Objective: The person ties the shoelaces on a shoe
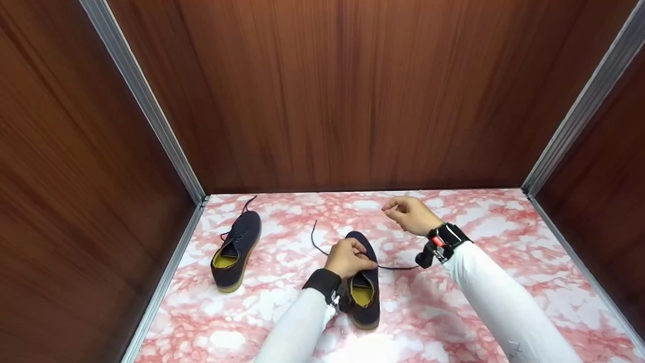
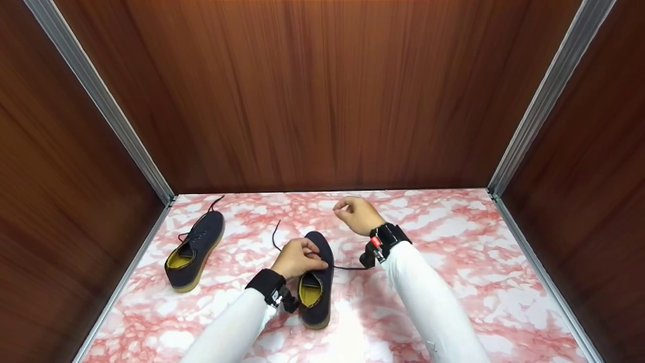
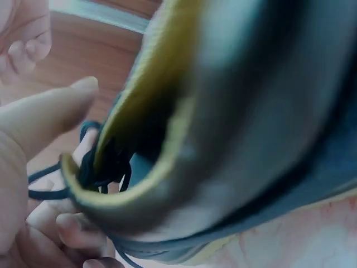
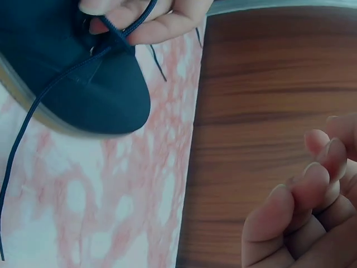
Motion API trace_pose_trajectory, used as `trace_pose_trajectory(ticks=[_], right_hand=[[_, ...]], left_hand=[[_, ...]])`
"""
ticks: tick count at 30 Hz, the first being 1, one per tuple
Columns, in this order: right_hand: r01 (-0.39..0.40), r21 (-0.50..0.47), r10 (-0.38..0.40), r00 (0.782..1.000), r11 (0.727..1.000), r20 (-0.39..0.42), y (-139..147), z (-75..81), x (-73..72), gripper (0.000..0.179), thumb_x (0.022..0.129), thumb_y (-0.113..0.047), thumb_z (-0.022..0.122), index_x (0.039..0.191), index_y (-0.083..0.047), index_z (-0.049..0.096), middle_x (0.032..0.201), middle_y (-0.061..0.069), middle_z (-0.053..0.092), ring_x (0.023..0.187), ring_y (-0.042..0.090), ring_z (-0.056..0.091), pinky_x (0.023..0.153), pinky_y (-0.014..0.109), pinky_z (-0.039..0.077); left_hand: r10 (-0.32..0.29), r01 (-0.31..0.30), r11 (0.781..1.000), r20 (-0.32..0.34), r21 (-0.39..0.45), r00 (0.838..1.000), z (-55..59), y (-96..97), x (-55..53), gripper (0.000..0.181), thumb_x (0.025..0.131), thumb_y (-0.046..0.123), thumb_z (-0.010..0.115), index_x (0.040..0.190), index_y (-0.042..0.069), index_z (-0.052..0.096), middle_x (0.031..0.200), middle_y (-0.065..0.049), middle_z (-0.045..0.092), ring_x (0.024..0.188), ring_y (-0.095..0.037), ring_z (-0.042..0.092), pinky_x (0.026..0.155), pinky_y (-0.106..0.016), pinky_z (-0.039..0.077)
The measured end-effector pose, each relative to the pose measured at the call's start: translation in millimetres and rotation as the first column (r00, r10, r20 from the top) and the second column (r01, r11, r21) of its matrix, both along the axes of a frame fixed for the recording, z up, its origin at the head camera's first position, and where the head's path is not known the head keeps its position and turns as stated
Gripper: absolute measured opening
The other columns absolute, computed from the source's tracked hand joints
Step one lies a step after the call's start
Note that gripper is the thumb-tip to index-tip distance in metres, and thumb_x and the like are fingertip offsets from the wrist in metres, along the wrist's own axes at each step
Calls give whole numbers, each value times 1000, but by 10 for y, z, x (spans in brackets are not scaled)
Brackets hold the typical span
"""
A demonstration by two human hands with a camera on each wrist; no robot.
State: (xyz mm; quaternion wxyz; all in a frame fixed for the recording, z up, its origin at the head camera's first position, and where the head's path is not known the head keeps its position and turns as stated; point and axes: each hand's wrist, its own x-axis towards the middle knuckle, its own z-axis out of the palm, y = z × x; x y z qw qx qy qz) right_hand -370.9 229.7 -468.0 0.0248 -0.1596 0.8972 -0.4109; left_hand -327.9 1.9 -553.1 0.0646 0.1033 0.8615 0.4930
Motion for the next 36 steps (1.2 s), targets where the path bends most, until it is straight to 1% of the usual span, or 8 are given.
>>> trace_pose_trajectory(ticks=[3,6,11,15,21,28,32,36], right_hand=[[27,-4,-27,1000,1000,7,72,-32,14,18,103,-19,64,115,-8,72,62,-9,51,53,4,50,51,21,41],[42,-15,-41,999,999,14,123,-70,25,19,103,-21,65,113,-6,71,59,-10,49,51,4,49,50,21,40],[57,-26,-56,998,998,38,178,-144,41,20,103,-21,65,112,-4,70,58,-11,48,49,3,48,50,21,41],[49,-15,-48,998,999,50,211,-233,63,20,103,-21,65,111,-3,70,60,-10,47,50,3,48,50,21,42],[7,7,-8,998,1000,67,199,-413,100,18,103,-17,64,110,-3,73,65,-7,53,52,3,50,53,20,44],[-70,83,62,993,994,96,105,-665,176,21,102,-15,64,115,0,71,72,-1,62,58,7,54,55,21,46],[-130,123,118,988,984,104,22,-794,220,29,99,-12,65,125,1,68,72,3,65,63,9,56,59,22,45],[-167,160,155,984,973,85,-48,-919,251,36,97,-10,68,132,-4,67,69,-2,61,64,6,53,60,21,43]], left_hand=[[11,-13,999,-38,-41,999,-16,36,2,30,72,17,93,90,11,70,79,6,74,71,-2,65,71,-19,53],[27,-28,999,-40,-40,999,-30,45,0,24,75,13,86,92,12,71,79,7,72,72,-2,63,72,-18,52],[34,-33,999,-18,33,999,-1,-1,5,25,77,9,76,101,8,69,80,3,68,74,-6,61,73,-20,51],[34,-34,993,9,113,999,8,-41,1,32,79,8,74,110,6,66,79,1,67,73,-8,59,71,-21,49],[10,-21,974,51,225,999,10,-88,-4,42,80,4,73,121,4,64,74,3,67,68,-8,60,68,-20,46],[-46,27,963,67,270,997,10,-132,-29,46,85,4,75,129,5,64,75,2,68,68,-6,59,66,-19,45],[-73,46,950,77,308,994,15,-139,-29,41,87,1,70,128,4,66,79,-6,74,64,-7,57,62,-18,45],[-94,73,951,58,299,994,10,-142,-31,32,90,0,63,120,3,72,88,-13,79,65,-7,57,61,-17,46]])
